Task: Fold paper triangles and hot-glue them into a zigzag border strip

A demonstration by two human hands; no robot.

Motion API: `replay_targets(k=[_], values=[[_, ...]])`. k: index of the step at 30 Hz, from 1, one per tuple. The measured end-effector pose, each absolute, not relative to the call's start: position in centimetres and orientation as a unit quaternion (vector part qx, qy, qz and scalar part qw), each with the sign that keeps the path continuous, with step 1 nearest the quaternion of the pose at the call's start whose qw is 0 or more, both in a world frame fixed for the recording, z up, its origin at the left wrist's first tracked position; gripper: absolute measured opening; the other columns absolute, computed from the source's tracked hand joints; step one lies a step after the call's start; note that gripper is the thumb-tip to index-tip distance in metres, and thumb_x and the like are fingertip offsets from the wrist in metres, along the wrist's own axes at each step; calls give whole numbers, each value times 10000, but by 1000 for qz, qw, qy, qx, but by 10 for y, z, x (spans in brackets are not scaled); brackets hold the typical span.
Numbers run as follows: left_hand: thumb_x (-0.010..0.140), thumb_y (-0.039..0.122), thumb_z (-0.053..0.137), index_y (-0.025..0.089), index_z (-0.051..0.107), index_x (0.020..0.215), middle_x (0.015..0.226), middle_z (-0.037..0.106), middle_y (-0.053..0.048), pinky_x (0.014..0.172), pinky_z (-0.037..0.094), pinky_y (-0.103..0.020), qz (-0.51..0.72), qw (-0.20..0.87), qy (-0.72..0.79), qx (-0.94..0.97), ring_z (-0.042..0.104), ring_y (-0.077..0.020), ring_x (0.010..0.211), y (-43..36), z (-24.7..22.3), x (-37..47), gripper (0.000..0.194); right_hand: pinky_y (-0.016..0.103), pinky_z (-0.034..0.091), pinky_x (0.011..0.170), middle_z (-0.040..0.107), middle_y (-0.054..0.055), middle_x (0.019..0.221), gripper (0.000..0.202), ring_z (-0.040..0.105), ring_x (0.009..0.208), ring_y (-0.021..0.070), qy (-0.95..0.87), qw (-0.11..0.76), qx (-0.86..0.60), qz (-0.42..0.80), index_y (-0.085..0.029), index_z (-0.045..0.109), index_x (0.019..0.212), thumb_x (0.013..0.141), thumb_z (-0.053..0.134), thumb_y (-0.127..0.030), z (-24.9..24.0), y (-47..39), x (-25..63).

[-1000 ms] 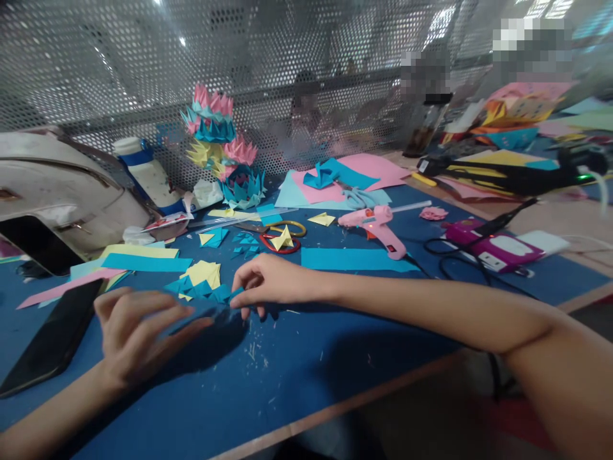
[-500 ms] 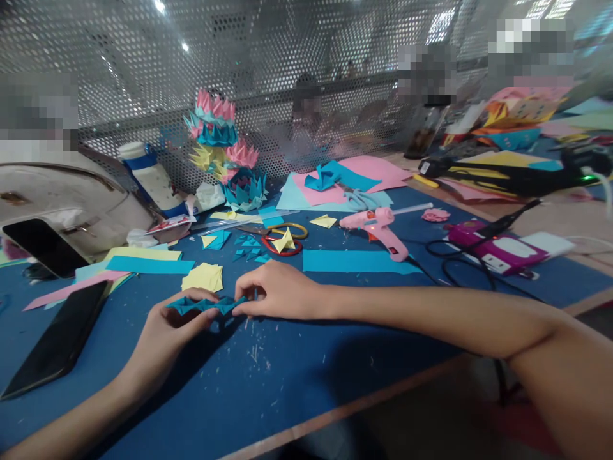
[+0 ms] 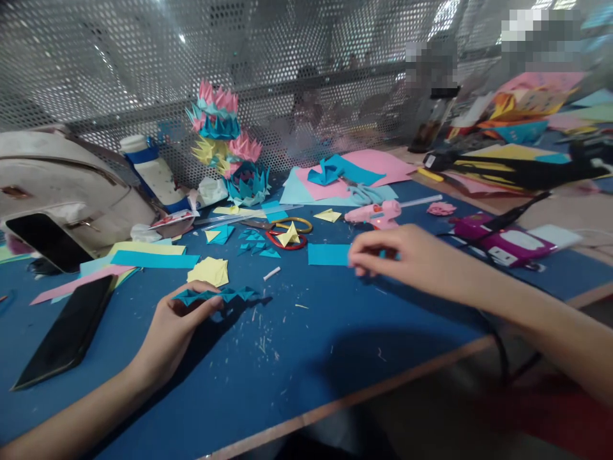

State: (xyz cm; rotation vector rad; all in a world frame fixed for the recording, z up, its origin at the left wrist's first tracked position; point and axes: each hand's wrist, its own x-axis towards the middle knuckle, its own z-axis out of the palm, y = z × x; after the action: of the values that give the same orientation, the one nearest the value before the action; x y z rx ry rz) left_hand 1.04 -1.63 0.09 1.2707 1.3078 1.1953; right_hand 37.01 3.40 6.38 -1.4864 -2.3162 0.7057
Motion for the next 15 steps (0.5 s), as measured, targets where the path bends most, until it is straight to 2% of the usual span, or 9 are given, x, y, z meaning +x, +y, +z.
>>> replay_targets(k=[2, 4, 6, 8, 10, 12, 15], values=[[759, 346, 787, 180, 672, 772, 704, 672, 3, 648, 495, -226, 491, 463, 532, 512, 620, -134, 666, -16, 0, 11, 202, 355, 427, 694, 702, 92, 804, 627, 602, 663, 148, -762, 137, -610, 167, -229, 689, 761, 841, 434, -795, 55, 30, 411], [759, 345, 783, 179, 667, 799, 692, 666, 7, 646, 501, -228, 492, 463, 526, 517, 622, -133, 657, -15, -2, 11, 207, 391, 432, 690, 710, 118, 877, 617, 597, 658, 170, -701, 126, -695, 98, -255, 689, 874, 785, 484, -830, 44, 28, 445], [747, 346, 789, 172, 671, 817, 698, 673, 6, 640, 509, -232, 490, 462, 522, 523, 629, -134, 645, -13, -4, 11, 221, 425, 468, 780, 714, 140, 1027, 494, 646, 787, 227, -637, 212, -740, 44, -256, 657, 940, 810, 588, -728, 33, 30, 465], [730, 350, 799, 166, 683, 823, 698, 683, 2, 635, 520, -239, 493, 457, 524, 523, 635, -136, 629, -13, -5, 11, 237, 408, 479, 889, 674, 152, 1217, 323, 660, 986, 253, -624, 268, -729, 84, -242, 644, 1084, 874, 653, -487, 27, 35, 471], [723, 350, 799, 162, 695, 821, 686, 688, 0, 632, 527, -243, 497, 449, 531, 518, 636, -137, 618, -12, -5, 11, 236, 361, 454, 960, 639, 164, 1303, 321, 642, 1097, 232, -642, 275, -698, 159, -209, 627, 1220, 907, 614, -277, 27, 42, 466], [717, 345, 800, 162, 698, 805, 661, 685, 0, 623, 525, -242, 498, 443, 536, 518, 636, -138, 607, -12, -4, 12, 228, 336, 427, 968, 646, 178, 1294, 370, 635, 1125, 214, -659, 259, -675, 209, -169, 628, 1280, 918, 581, -229, 31, 49, 453], [700, 334, 810, 164, 677, 734, 627, 680, -2, 608, 520, -241, 492, 440, 540, 522, 644, -146, 605, -12, -2, 12, 218, 338, 434, 877, 695, 194, 1179, 388, 661, 1028, 202, -658, 262, -675, 206, -143, 673, 1241, 912, 596, -336, 36, 55, 428]])
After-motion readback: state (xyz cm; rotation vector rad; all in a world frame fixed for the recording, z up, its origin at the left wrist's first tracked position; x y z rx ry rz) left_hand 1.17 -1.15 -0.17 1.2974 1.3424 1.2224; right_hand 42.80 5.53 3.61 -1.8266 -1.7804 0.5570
